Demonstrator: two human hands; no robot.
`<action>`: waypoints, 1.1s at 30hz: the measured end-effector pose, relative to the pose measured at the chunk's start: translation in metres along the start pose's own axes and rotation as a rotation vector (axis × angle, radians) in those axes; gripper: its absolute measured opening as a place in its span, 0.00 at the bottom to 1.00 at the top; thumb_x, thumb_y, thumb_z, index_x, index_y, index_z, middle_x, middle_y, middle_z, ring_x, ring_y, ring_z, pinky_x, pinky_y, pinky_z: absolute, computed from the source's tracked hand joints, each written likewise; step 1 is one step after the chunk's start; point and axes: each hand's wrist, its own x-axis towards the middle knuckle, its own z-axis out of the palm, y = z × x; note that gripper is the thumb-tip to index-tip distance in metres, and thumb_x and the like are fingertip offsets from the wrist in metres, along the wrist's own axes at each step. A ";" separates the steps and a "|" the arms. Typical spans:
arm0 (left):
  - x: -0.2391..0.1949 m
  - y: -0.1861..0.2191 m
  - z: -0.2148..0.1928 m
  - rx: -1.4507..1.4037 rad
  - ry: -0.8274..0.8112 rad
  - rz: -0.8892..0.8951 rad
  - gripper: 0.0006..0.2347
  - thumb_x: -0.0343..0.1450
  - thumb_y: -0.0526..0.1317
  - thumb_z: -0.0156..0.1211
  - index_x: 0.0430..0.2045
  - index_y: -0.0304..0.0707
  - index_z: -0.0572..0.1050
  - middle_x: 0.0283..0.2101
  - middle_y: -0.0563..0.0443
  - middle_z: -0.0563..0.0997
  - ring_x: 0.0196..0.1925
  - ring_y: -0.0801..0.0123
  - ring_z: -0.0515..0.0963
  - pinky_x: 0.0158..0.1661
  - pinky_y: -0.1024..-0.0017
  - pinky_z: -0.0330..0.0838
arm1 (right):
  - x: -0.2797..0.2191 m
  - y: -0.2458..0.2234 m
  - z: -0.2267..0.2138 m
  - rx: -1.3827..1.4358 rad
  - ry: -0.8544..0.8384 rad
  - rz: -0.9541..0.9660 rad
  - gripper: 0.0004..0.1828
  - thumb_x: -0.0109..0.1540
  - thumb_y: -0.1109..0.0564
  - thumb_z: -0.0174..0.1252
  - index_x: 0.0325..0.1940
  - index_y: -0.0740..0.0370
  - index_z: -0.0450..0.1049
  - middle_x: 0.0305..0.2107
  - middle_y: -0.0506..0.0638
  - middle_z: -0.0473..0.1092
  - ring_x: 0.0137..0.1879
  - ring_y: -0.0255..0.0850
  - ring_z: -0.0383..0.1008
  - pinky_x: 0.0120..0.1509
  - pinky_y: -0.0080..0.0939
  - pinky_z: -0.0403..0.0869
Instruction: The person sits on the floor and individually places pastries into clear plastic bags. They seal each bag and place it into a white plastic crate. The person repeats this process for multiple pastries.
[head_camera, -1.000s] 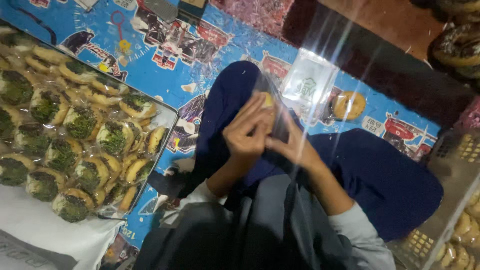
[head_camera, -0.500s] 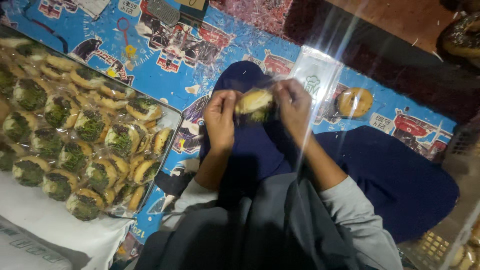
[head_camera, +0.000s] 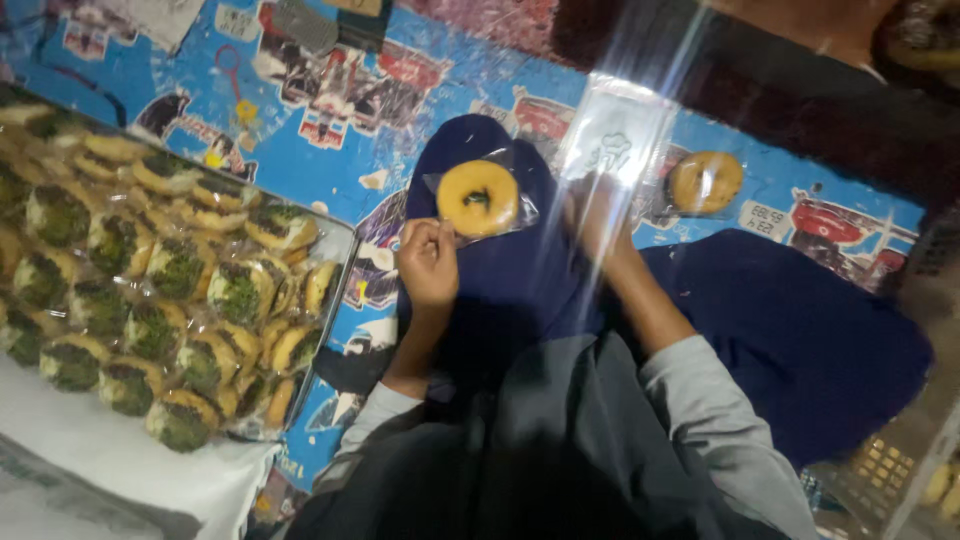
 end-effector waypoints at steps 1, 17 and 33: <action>0.005 0.005 0.003 0.010 0.006 0.012 0.09 0.76 0.28 0.59 0.24 0.26 0.71 0.39 0.47 0.73 0.34 0.75 0.75 0.33 0.77 0.71 | 0.002 0.015 0.002 -0.216 0.243 -0.152 0.18 0.68 0.43 0.51 0.43 0.57 0.78 0.37 0.68 0.77 0.40 0.55 0.78 0.43 0.54 0.72; 0.008 -0.112 0.326 0.092 -0.423 -0.278 0.20 0.70 0.45 0.68 0.44 0.22 0.74 0.45 0.35 0.78 0.46 0.53 0.78 0.44 0.60 0.72 | 0.000 0.221 -0.064 0.342 0.082 0.680 0.33 0.64 0.32 0.51 0.59 0.60 0.77 0.47 0.63 0.77 0.56 0.54 0.77 0.63 0.51 0.72; -0.036 -0.029 0.330 -0.195 -0.831 -0.387 0.22 0.81 0.53 0.35 0.53 0.32 0.70 0.53 0.43 0.75 0.54 0.61 0.75 0.56 0.66 0.67 | -0.047 0.237 -0.158 1.030 0.045 0.420 0.44 0.59 0.43 0.69 0.71 0.66 0.59 0.53 0.57 0.75 0.58 0.45 0.75 0.61 0.40 0.74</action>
